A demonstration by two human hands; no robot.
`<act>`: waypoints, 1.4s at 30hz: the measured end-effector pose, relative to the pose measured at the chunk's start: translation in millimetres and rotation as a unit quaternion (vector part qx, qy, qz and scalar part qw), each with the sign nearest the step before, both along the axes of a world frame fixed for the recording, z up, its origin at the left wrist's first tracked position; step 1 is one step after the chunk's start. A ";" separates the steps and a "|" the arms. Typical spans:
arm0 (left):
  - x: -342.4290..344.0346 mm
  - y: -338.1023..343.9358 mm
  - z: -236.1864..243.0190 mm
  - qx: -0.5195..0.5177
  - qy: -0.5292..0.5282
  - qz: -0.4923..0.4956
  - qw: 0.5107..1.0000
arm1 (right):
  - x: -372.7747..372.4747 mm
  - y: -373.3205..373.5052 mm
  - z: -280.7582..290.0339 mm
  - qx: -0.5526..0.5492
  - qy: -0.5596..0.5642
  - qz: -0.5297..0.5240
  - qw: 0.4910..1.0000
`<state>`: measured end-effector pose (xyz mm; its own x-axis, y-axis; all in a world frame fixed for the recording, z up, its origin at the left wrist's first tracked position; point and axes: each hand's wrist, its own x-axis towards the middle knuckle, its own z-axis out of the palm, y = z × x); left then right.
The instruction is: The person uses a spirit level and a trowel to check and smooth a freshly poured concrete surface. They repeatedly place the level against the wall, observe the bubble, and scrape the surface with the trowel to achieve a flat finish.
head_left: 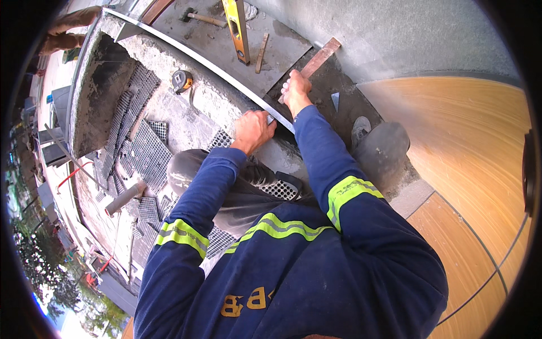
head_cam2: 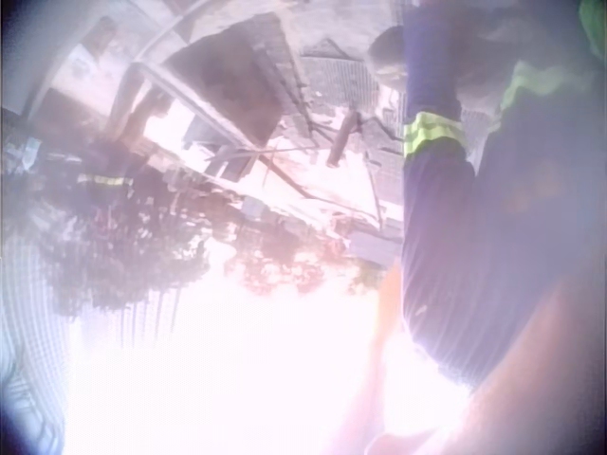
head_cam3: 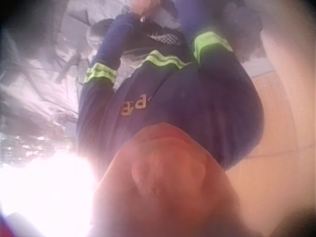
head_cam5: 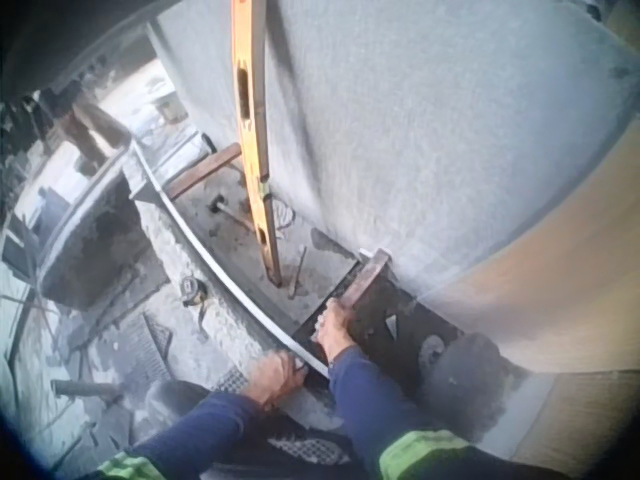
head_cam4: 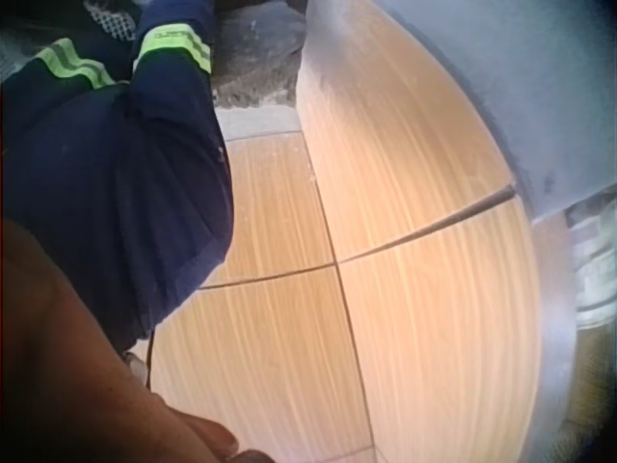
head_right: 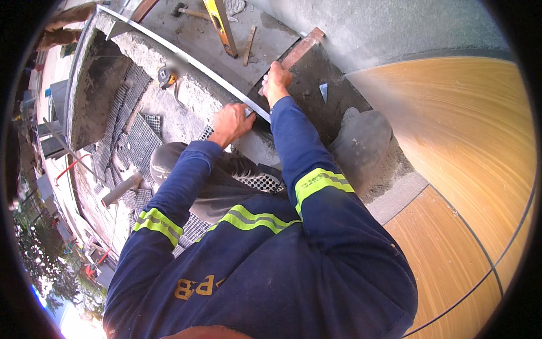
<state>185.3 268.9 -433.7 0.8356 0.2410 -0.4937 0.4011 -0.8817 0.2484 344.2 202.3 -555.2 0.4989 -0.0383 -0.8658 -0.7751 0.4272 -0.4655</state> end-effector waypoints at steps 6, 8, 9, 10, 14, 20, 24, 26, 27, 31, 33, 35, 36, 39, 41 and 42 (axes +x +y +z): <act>-0.3 0.9 -1.5 -0.013 0.003 0.009 1.000 | 2.9 3.9 9.5 0.033 0.003 -0.011 0.999; 0.8 1.7 -4.4 -0.005 -0.001 0.010 1.000 | 0.3 0.6 6.3 0.007 -0.006 -0.003 1.000; -1.9 0.3 -3.3 -0.003 0.001 0.011 1.000 | -2.2 -5.0 4.3 0.011 -0.010 0.009 1.000; -2.8 0.1 -2.8 -0.008 -0.003 0.010 1.000 | -4.1 -8.6 2.1 0.015 -0.008 0.013 1.000; 0.5 2.0 -4.1 -0.017 -0.006 0.015 1.000 | -5.7 -13.2 1.8 0.031 -0.003 0.021 0.999; 1.3 2.6 -4.9 -0.012 0.007 0.018 1.000 | -23.8 4.8 18.5 0.029 -0.017 0.043 0.999; 4.3 -0.8 5.7 -0.010 0.018 0.026 0.999 | -23.5 7.8 20.7 0.023 -0.017 0.026 0.999; 4.5 -1.1 4.6 -0.010 0.018 0.024 0.999 | -24.4 7.8 20.4 0.025 -0.015 0.019 0.999; 3.8 -0.9 2.8 -0.011 0.017 0.024 1.000 | -24.9 8.7 20.3 0.026 -0.014 0.016 0.999; 0.1 0.7 -6.2 0.001 0.005 0.008 1.000 | -23.5 10.9 19.1 0.023 -0.019 0.015 0.999; -1.6 0.7 -10.0 0.005 -0.002 0.005 1.000 | -23.9 11.0 18.6 0.029 -0.027 0.013 0.999; -2.4 1.0 -12.6 0.007 -0.003 0.006 1.000 | -24.5 12.4 18.5 0.024 -0.029 0.017 0.999; -2.2 0.6 -12.9 0.006 0.000 0.008 1.000 | -24.8 12.5 20.2 0.021 -0.031 0.018 0.999; 2.0 1.8 -13.2 0.011 0.035 0.012 0.999 | -25.7 11.7 21.7 0.028 -0.037 0.019 0.999; 3.9 3.6 -10.6 0.000 0.058 -0.001 0.998 | -28.0 11.4 18.0 0.030 -0.037 0.023 0.999; 6.5 7.0 -5.5 -0.012 0.065 -0.016 0.998 | -27.3 11.3 16.7 0.032 -0.038 0.023 0.998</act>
